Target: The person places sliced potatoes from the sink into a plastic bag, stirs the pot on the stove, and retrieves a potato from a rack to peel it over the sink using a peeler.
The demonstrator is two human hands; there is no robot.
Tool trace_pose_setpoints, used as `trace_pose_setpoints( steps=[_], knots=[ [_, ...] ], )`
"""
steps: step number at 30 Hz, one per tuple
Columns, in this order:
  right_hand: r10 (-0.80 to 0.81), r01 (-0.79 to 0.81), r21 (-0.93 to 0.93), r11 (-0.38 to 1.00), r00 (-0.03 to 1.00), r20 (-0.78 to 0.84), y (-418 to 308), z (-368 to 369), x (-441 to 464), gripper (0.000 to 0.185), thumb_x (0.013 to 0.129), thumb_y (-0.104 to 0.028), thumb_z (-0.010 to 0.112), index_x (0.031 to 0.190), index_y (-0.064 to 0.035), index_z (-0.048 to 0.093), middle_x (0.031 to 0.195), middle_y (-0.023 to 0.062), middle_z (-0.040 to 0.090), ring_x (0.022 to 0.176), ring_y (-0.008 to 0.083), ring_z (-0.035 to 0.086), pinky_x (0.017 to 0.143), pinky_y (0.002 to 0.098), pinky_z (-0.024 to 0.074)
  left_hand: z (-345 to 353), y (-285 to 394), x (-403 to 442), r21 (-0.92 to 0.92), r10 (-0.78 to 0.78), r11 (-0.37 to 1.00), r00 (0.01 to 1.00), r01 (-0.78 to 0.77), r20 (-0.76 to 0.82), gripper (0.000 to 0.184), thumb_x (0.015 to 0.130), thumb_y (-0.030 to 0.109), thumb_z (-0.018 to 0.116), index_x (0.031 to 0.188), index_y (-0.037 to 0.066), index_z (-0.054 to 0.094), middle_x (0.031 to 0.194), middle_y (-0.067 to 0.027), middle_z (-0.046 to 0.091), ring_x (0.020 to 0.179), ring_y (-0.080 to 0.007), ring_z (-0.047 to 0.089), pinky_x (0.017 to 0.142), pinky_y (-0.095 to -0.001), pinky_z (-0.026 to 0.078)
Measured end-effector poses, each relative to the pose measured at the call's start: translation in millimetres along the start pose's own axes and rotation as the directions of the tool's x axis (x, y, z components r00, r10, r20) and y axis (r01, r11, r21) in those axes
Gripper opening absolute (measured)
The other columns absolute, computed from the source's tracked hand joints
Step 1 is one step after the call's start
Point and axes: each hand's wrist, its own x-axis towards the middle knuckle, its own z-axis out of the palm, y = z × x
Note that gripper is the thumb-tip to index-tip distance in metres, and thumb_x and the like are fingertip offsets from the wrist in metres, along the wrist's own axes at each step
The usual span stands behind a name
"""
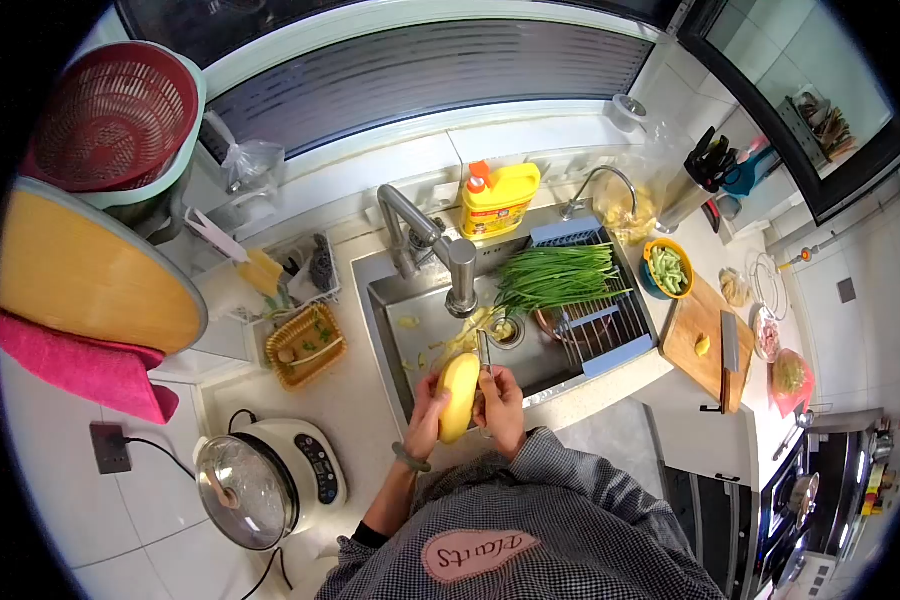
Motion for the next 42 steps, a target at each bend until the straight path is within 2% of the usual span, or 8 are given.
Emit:
trace_pose_setpoints(
  steps=[3,8,10,17,24,37,40,42],
  knots=[
    [-0.112,0.112,0.017,0.994,0.992,0.059,-18,5,-6,0.022,0.099,-0.025,0.051,0.101,-0.0042,0.056,0.057,-0.0019,0.049,0.04,0.0046,0.04,0.036,0.022,0.0302,8,7,-6,0.311,0.224,0.914,0.964,-0.259,0.143,0.062,0.081,0.01,0.073,0.131,-0.001,0.038,0.122,-0.0109,0.051,0.112,-0.0187,0.052,0.097,-0.0321,0.042],
    [-0.349,0.401,-0.338,0.852,0.914,0.206,-21,-17,4,0.023,0.097,-0.02,0.055,0.105,0.0008,0.061,0.066,0.0038,0.059,0.053,0.0087,0.052,0.047,0.0251,0.0424,0,-9,0,0.196,0.288,0.932,0.951,-0.305,0.109,0.069,0.073,0.009,0.078,0.13,0.0,0.039,0.119,-0.0115,0.055,0.109,-0.0218,0.056,0.094,-0.0344,0.046],
    [-0.291,0.401,-0.443,0.802,0.909,0.298,-80,-23,-2,0.021,0.093,-0.011,0.059,0.103,0.0061,0.064,0.083,0.013,0.067,0.074,0.019,0.066,0.066,0.0302,0.0526,5,1,-4,0.568,0.422,0.731,0.905,-0.378,0.059,0.072,0.068,0.008,0.078,0.129,0.001,0.04,0.116,-0.0144,0.057,0.107,-0.0249,0.058,0.093,-0.0358,0.047],
    [-0.42,0.642,-0.546,0.538,0.766,0.487,-100,-30,2,0.017,0.087,-0.009,0.063,0.1,0.0016,0.067,0.099,0.0197,0.068,0.083,0.0344,0.067,0.071,0.0378,0.0552,6,2,-10,0.52,0.424,0.776,0.905,-0.357,-0.012,0.072,0.063,0.007,0.077,0.126,0.001,0.043,0.118,-0.017,0.057,0.11,-0.0277,0.058,0.094,-0.0358,0.046],
    [-0.352,0.492,-0.427,0.758,0.861,0.368,-104,-27,6,0.02,0.089,-0.013,0.064,0.1,0.004,0.066,0.089,0.0207,0.068,0.059,0.0244,0.062,0.055,0.0313,0.0481,13,14,-10,0.59,0.471,0.706,0.882,-0.391,0.021,0.07,0.061,0.006,0.076,0.122,0.0,0.043,0.117,-0.0186,0.057,0.109,-0.0295,0.059,0.093,-0.0368,0.047],
    [-0.268,0.535,-0.539,0.651,0.826,0.496,-98,-45,-1,0.018,0.087,-0.012,0.063,0.099,0.0009,0.068,0.097,0.0189,0.068,0.071,0.0332,0.067,0.064,0.0353,0.0544,4,17,-10,0.681,0.442,0.626,0.892,-0.38,0.091,0.071,0.059,0.009,0.076,0.123,0.002,0.044,0.115,-0.0194,0.057,0.109,-0.0355,0.057,0.092,-0.0407,0.046],
    [-0.157,0.452,-0.664,0.596,0.876,0.455,-78,-50,23,0.02,0.088,-0.012,0.062,0.102,0.0018,0.067,0.091,0.0198,0.069,0.071,0.0328,0.067,0.063,0.0345,0.0534,2,24,-17,0.74,0.399,0.562,0.905,-0.369,0.149,0.072,0.06,0.005,0.076,0.123,0.0,0.042,0.115,-0.017,0.058,0.109,-0.027,0.058,0.094,-0.0357,0.046],
    [-0.167,0.408,-0.625,0.666,0.897,0.408,-78,-51,21,0.021,0.089,-0.012,0.062,0.103,0.0021,0.067,0.089,0.0204,0.068,0.069,0.0311,0.067,0.062,0.0337,0.0525,5,23,-18,0.625,0.42,0.69,0.905,-0.367,0.068,0.072,0.06,0.006,0.076,0.123,0.001,0.043,0.115,-0.0173,0.059,0.108,-0.0279,0.06,0.093,-0.036,0.047]
  ],
)
